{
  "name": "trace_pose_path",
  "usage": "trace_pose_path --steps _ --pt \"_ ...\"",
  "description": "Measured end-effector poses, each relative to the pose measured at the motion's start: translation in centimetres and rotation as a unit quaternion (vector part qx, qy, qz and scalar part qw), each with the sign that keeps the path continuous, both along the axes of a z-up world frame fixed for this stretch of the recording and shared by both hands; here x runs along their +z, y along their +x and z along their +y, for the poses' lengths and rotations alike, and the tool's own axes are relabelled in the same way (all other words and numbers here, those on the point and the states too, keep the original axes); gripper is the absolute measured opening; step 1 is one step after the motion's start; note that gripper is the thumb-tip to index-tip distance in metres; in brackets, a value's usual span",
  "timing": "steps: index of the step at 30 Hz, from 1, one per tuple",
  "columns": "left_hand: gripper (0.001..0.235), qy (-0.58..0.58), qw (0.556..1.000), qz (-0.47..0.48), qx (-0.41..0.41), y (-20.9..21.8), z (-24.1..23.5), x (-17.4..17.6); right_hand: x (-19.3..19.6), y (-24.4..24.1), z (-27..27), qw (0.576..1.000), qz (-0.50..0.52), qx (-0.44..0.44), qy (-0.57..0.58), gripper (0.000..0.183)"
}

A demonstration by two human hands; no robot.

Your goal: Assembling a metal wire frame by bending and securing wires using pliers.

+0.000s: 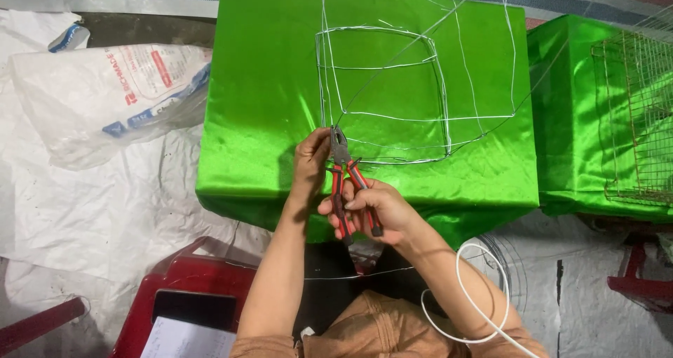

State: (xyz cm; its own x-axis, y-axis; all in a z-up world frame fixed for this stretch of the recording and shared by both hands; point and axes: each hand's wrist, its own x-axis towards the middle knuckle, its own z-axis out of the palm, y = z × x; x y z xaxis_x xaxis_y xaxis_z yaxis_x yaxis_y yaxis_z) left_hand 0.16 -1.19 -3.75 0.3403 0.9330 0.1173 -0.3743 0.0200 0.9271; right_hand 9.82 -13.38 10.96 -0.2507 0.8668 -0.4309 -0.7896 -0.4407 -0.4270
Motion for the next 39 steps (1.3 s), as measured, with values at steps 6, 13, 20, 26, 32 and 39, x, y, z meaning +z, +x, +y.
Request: trace_pose_path --steps 6,13,20,26,32,39 --pt "0.016 -0.005 1.0 -0.012 0.004 -0.1 -0.1 0.4 1.4 1.3 0.2 0.992 -0.105 0.057 -0.029 0.012" --pt "0.018 -0.004 1.0 0.01 -0.017 0.1 -1.0 5.2 3.3 2.0 -1.1 0.996 -0.079 0.043 0.006 0.024" --pt "0.018 0.008 1.0 -0.014 0.021 0.6 -0.8 2.9 1.7 0.9 -4.6 0.992 -0.105 0.034 0.067 0.037" --pt "0.018 0.001 0.999 -0.008 0.036 5.1 -3.6 6.2 3.7 5.3 -6.4 0.82 -0.543 0.026 0.178 0.043" --pt "0.017 0.031 0.999 -0.011 0.006 7.9 -4.9 1.9 5.8 8.3 -7.5 0.655 -0.741 0.101 0.105 0.019" --pt "0.021 0.049 0.999 0.012 -0.013 7.2 -4.8 1.9 7.7 4.1 -6.5 0.467 -0.872 -0.005 0.148 0.022"
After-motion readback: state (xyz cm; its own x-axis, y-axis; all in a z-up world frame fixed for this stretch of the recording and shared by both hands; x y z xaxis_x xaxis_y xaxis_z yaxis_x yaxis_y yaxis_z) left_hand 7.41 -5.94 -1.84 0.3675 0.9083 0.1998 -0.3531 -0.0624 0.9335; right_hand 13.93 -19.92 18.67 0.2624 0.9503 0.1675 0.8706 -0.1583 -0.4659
